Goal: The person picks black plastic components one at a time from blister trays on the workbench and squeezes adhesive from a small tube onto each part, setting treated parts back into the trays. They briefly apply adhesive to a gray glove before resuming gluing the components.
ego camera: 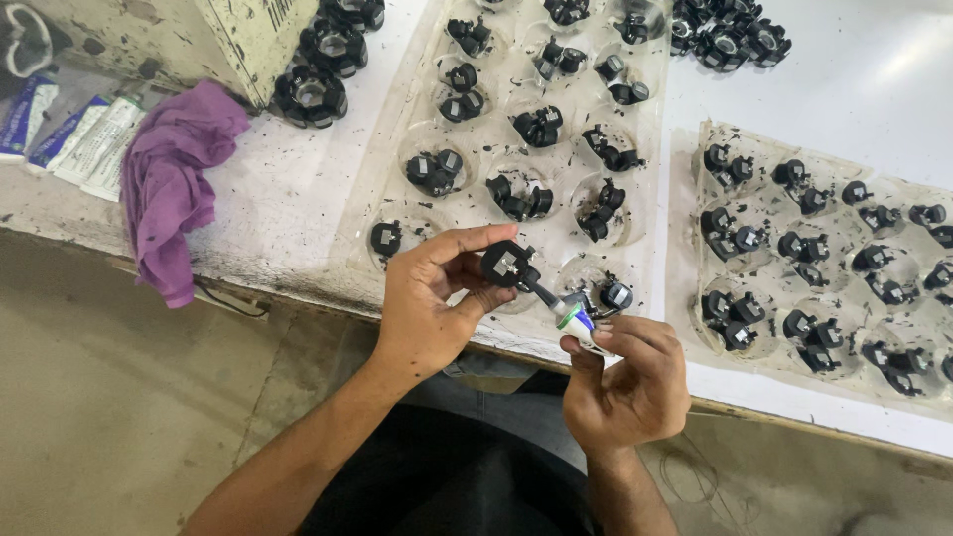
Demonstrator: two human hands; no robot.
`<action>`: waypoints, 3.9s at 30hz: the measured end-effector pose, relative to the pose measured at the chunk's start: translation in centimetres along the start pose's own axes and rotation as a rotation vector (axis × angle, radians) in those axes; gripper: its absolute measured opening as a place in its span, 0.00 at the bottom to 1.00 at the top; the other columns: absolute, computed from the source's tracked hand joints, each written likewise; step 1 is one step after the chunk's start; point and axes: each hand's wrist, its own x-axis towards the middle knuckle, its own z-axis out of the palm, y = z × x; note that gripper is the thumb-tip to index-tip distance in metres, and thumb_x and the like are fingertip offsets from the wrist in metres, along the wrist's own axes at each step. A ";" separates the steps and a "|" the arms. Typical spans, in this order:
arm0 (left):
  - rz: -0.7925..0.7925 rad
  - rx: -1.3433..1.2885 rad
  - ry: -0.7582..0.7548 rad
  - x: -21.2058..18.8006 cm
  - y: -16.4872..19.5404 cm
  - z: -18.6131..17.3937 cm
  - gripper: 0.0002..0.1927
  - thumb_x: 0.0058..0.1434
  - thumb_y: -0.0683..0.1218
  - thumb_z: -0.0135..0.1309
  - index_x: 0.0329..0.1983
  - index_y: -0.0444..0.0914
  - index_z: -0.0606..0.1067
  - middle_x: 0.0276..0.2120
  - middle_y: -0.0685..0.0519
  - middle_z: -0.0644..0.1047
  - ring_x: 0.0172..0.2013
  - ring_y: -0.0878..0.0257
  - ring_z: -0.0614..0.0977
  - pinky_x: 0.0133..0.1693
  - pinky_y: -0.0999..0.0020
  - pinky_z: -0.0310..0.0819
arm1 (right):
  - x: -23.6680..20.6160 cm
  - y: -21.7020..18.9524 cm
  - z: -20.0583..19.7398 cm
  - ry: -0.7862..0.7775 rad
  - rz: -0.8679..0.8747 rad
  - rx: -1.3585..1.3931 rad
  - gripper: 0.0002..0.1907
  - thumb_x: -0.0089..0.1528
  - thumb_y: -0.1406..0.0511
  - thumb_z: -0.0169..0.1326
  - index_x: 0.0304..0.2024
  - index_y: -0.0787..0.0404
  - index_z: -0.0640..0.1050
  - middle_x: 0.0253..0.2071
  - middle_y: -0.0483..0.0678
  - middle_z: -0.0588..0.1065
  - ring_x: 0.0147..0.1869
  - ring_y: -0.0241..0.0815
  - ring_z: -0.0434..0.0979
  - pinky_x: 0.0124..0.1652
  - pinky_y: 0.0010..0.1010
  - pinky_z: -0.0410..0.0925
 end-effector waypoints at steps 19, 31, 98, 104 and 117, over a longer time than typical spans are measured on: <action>-0.108 -0.061 -0.012 -0.2 -0.2 -0.1 0.28 0.54 0.25 0.61 0.58 0.33 0.76 0.47 0.53 0.80 0.46 0.69 0.83 0.52 0.72 0.84 | 0.4 0.2 0.0 -0.055 -0.014 -0.026 0.17 0.56 0.78 0.69 0.40 0.67 0.74 0.38 0.52 0.76 0.40 0.39 0.77 0.30 0.22 0.69; -0.127 -0.107 0.004 -0.4 -0.9 0.2 0.28 0.55 0.24 0.59 0.60 0.33 0.76 0.47 0.51 0.80 0.45 0.68 0.82 0.51 0.71 0.84 | 0.7 -0.4 -0.2 -0.049 0.002 -0.092 0.16 0.55 0.78 0.70 0.39 0.67 0.75 0.36 0.52 0.77 0.37 0.37 0.76 0.22 0.19 0.60; -0.174 1.445 0.053 6.3 -2.0 -6.0 0.22 0.37 0.60 0.75 0.23 0.40 0.82 0.23 0.46 0.80 0.29 0.47 0.83 0.33 0.54 0.77 | -2.1 1.2 -2.5 0.087 0.214 0.166 0.17 0.63 0.75 0.66 0.48 0.68 0.71 0.42 0.52 0.74 0.47 0.39 0.74 0.50 0.25 0.69; -0.263 1.443 0.017 6.3 -2.6 -6.2 0.23 0.42 0.62 0.74 0.23 0.39 0.82 0.23 0.45 0.80 0.30 0.47 0.83 0.34 0.53 0.76 | -2.6 1.4 -2.7 0.073 0.227 0.140 0.17 0.62 0.75 0.66 0.48 0.69 0.71 0.42 0.52 0.73 0.48 0.39 0.73 0.51 0.25 0.68; -0.250 1.351 0.060 2.9 -0.9 -5.8 0.20 0.44 0.54 0.73 0.36 0.44 0.80 0.26 0.49 0.81 0.31 0.48 0.83 0.34 0.52 0.76 | -3.5 1.8 -2.6 0.092 0.270 0.147 0.17 0.63 0.74 0.66 0.48 0.68 0.71 0.42 0.51 0.73 0.48 0.38 0.73 0.51 0.24 0.68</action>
